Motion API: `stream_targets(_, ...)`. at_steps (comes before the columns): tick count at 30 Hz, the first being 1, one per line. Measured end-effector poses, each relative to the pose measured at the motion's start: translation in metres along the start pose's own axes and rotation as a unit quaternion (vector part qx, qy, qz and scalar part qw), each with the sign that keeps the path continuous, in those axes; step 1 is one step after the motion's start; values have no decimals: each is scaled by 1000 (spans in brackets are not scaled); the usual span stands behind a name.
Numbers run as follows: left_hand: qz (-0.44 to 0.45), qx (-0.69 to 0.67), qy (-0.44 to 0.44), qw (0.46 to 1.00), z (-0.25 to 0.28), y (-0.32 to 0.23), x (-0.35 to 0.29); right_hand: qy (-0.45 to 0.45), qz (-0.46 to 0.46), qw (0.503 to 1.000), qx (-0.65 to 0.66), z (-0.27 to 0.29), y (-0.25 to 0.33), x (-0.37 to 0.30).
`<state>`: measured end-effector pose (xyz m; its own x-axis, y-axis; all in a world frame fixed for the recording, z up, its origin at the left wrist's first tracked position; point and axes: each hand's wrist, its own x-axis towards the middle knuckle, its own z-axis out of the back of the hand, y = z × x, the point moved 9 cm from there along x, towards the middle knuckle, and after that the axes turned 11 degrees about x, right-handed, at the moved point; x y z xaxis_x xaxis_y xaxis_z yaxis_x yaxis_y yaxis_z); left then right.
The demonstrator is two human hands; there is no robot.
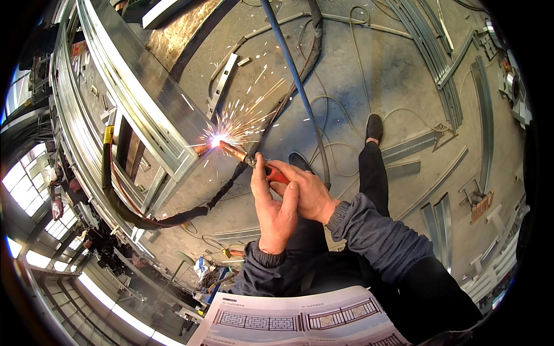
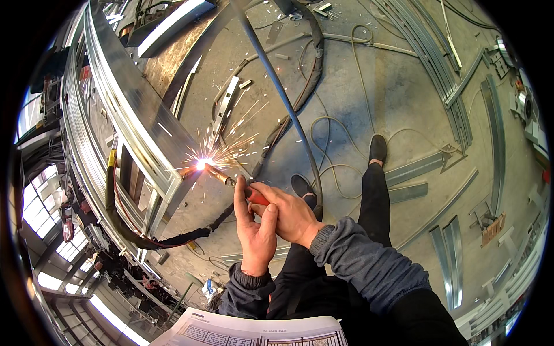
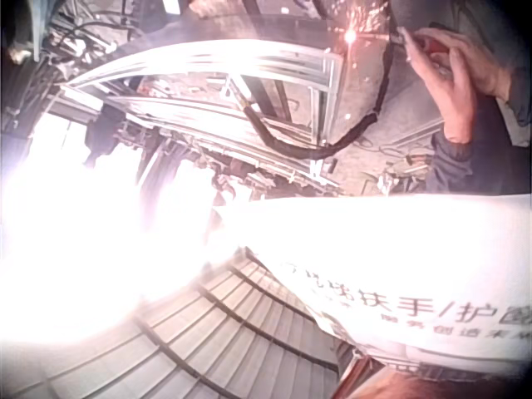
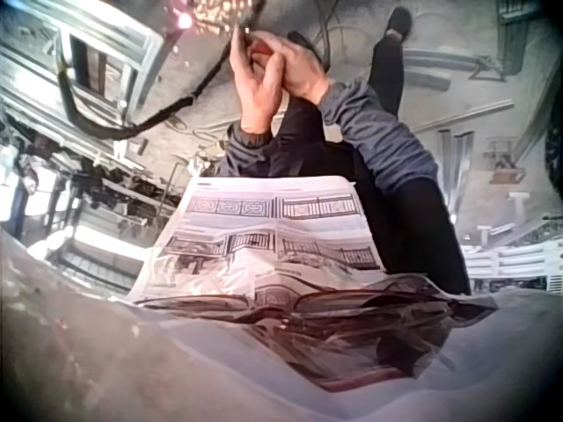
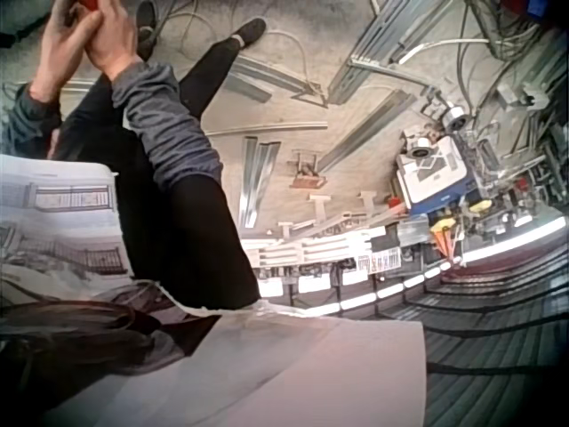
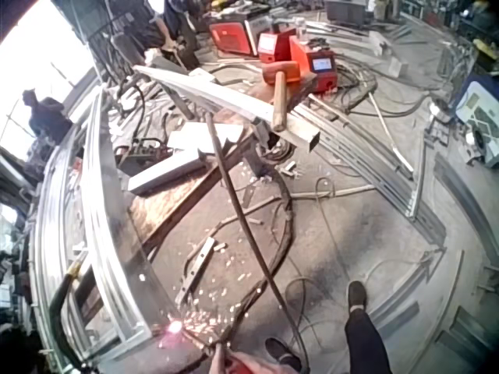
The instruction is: The person welds multiple metal frame sections using a handheld welding torch. They position the torch at various joints, produce sparks, and move along the frame to complete welds. The person also briefly handles a metal bar and a blueprint document.
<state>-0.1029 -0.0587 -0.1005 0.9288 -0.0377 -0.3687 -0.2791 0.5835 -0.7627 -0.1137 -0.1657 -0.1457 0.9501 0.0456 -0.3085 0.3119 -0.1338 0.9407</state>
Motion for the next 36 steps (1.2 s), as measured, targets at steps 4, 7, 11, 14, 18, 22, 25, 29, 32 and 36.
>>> stream_targets(4,-4,13,19,1000,-1,4,-1,2,-1,1000,-3,0,-1,0)
stream_targets(7,2,-1,29,1000,-4,5,-1,-2,7,1000,-8,-1,-8,0)
stream_targets(11,7,-9,33,999,-5,10,-2,0,8,1000,-16,0,-8,-1)
stream_targets(14,-5,21,31,999,-5,4,0,-2,5,1000,-17,2,-3,0)
stream_targets(18,-9,8,28,1000,-5,3,0,-2,5,1000,-15,3,-3,-1)
stream_targets(22,-27,43,21,999,-3,-2,1,-5,17,1000,16,4,2,1)
stream_targets(25,-7,22,23,999,-3,2,0,-6,16,1000,17,4,1,1)
stream_targets(29,-13,38,19,999,-2,2,0,-5,6,1000,4,2,-3,0)
stream_targets(32,-14,39,21,999,-3,1,1,-3,-1,1000,7,3,-3,0)
stream_targets(36,-5,27,22,999,-3,5,0,-6,2,1000,12,0,-6,-1)
